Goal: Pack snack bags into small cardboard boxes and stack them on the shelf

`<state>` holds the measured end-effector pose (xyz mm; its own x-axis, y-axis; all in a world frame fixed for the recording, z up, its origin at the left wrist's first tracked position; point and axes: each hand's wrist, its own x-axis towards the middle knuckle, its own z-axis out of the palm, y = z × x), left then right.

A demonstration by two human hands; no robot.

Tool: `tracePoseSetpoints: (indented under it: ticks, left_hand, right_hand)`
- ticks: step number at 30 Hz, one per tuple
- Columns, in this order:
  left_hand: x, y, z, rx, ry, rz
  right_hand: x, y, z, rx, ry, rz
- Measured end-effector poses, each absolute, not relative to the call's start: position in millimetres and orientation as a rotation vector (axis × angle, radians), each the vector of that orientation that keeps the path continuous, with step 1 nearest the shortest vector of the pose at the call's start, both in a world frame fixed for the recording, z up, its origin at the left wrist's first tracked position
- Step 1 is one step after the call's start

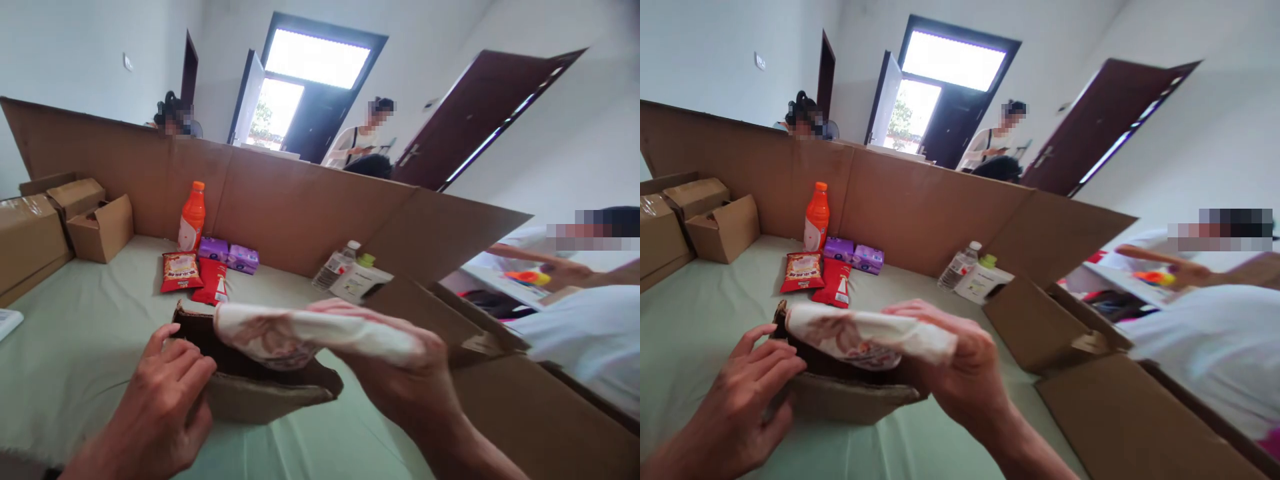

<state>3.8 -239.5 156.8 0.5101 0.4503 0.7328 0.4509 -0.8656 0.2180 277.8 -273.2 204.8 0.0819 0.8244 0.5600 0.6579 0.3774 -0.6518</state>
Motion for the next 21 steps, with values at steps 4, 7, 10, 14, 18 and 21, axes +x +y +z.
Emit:
tracePoseSetpoints:
  ticks: [4, 7, 10, 14, 18, 21]
  left_hand:
    - [0.8, -238.3, 151.0, -2.741, -0.803, -1.369]
    - [3.1, -237.5, 148.4, -2.751, -0.79, -1.395]
    - [5.4, -238.7, 145.1, -2.771, -0.777, -1.386]
    - [3.5, -241.1, 141.6, -2.808, -0.758, -1.402]
    - [0.5, -239.4, 137.0, -2.849, -0.746, -1.421]
    - [1.5, -233.6, 132.3, -2.873, -0.712, -1.443]
  right_hand:
    - [258.3, -263.5, 220.7, -1.372, -2.084, 0.457]
    - [249.4, -255.5, 216.9, -1.489, -2.347, 0.331]
    - [234.7, -240.6, 204.1, -1.597, -2.556, 0.156]
    - [214.0, -213.8, 183.5, -1.585, -2.85, 0.18]
    - [206.8, -191.3, 163.6, -1.715, -2.948, 0.171]
    - [203.5, -185.8, 157.7, -1.786, -2.899, 0.11]
